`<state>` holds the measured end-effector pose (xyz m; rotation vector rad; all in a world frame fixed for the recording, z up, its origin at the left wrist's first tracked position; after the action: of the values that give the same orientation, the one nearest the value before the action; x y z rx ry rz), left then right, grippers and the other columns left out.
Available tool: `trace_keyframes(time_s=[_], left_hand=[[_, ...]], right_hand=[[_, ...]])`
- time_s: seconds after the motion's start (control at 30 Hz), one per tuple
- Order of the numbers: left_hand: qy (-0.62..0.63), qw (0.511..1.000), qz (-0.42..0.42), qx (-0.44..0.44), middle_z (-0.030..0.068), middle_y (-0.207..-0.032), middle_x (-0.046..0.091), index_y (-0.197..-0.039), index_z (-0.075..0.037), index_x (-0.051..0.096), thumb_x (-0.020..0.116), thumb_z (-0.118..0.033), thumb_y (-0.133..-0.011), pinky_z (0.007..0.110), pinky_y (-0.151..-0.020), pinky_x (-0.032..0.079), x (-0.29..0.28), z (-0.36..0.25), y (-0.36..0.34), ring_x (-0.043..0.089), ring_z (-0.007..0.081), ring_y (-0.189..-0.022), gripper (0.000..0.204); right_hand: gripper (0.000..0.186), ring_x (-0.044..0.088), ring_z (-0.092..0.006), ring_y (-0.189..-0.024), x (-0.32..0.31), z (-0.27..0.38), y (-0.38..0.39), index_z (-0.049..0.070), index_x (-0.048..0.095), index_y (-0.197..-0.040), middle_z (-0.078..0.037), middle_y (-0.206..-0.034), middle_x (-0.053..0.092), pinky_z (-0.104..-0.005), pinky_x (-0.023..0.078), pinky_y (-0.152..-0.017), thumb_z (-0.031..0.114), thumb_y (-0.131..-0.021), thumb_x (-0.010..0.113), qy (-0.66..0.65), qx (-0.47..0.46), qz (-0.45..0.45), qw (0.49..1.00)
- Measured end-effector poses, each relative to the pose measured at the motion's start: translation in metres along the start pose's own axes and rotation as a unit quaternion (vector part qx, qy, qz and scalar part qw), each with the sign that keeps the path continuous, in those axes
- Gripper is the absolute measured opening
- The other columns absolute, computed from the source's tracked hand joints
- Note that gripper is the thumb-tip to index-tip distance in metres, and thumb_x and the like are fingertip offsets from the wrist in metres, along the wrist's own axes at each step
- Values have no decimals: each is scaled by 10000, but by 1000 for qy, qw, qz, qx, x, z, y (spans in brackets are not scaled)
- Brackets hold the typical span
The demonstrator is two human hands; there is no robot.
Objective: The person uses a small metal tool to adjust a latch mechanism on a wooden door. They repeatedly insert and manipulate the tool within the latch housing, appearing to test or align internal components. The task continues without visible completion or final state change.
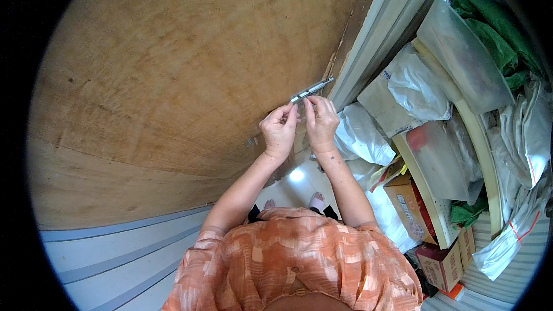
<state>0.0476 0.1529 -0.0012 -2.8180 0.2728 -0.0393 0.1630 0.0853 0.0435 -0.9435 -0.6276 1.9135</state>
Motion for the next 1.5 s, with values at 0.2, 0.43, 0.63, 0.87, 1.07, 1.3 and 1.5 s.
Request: trace_keyframes(time_s=[0.2,0.43,0.63,0.87,1.07,1.3,1.5], left_hand=[[16,1000,-5,-3,41,-788,676,-968,44,687,661,-53,-888,238,-607,563,1,2,2,638,83,-651,128],[9,1000,-4,3,45,-790,680,-979,46,684,663,-58,-889,235,-626,564,-1,3,2,645,87,-671,139],[2,1000,-10,0,55,-794,686,-983,42,690,664,-58,-887,238,-617,565,-2,0,3,646,89,-664,141],[-14,1000,-10,6,58,-793,689,-994,47,690,661,-52,-885,247,-619,571,-4,-10,4,651,95,-664,149],[5,1000,-24,5,64,-807,681,-1026,51,680,654,-44,-888,255,-616,574,-15,-9,12,645,102,-672,170],[-30,999,-15,16,69,-796,679,-1019,48,682,649,-48,-893,262,-627,580,-26,11,17,648,108,-672,162],[-27,999,-19,14,72,-787,686,-1014,44,686,649,-56,-894,263,-631,582,-26,11,15,658,112,-672,161]], right_hand=[[83,616,-300,-770,0,-5,2,39,649,-869,-110,-831,650,-386,490,-689,99,-823,684,-41,38,13,998],[112,632,-303,-810,0,-3,2,36,656,-894,-118,-875,668,-383,499,-715,107,-817,696,-44,31,11,999],[115,635,-301,-819,0,-5,2,34,656,-888,-117,-888,676,-384,500,-725,109,-814,701,-45,38,15,998],[112,633,-302,-803,1,-7,4,38,658,-881,-114,-869,675,-391,496,-714,117,-815,703,-52,68,-2,996],[94,615,-303,-788,4,-5,6,54,659,-865,-102,-840,663,-395,485,-700,147,-853,662,2,60,30,998],[88,599,-306,-795,5,0,3,54,655,-846,-100,-832,647,-400,477,-701,136,-869,635,11,44,39,998],[83,595,-309,-795,7,3,1,49,644,-861,-104,-835,641,-403,477,-706,132,-863,640,12,22,49,998]])
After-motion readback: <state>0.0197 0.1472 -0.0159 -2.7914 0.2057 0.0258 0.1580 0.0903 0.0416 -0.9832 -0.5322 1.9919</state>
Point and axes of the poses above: each hand's wrist, its own y-axis away from the middle knuckle, its own x-axis out of the palm, z = x × y, the point moved 6 cm from there along -y, towards the middle knuckle
